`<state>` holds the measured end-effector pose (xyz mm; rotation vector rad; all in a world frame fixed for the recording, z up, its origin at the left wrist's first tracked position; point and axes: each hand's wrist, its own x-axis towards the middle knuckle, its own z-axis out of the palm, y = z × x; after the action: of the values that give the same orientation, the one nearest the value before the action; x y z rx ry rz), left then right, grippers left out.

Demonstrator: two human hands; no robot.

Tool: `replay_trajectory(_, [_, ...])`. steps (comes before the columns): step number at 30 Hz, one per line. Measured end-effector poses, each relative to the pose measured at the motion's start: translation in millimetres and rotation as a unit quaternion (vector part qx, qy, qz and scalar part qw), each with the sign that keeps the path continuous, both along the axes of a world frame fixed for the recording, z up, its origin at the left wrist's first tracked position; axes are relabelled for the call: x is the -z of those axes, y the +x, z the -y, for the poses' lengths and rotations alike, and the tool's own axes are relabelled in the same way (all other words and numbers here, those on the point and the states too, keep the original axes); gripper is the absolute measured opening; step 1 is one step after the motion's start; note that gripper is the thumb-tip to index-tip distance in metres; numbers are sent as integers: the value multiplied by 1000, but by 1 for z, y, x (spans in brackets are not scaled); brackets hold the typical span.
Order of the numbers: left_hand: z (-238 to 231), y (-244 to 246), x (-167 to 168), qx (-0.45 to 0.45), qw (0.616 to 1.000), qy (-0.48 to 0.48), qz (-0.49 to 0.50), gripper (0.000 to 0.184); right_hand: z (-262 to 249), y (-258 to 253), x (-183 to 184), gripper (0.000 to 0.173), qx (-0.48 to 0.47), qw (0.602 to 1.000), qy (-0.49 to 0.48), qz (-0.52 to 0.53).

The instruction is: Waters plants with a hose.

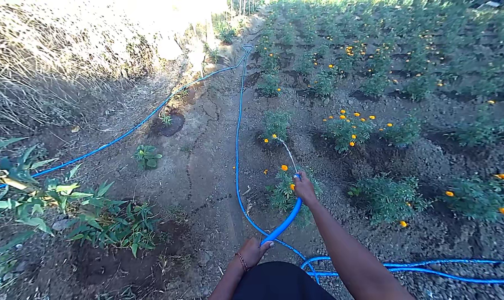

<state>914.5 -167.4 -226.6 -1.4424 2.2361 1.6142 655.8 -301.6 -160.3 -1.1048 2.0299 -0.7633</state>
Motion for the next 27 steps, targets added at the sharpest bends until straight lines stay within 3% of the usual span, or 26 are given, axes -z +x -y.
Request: replay_trajectory(27, [12, -8, 3, 32, 999, -4, -6, 67, -9, -17, 0, 35, 43, 999, -3, -2])
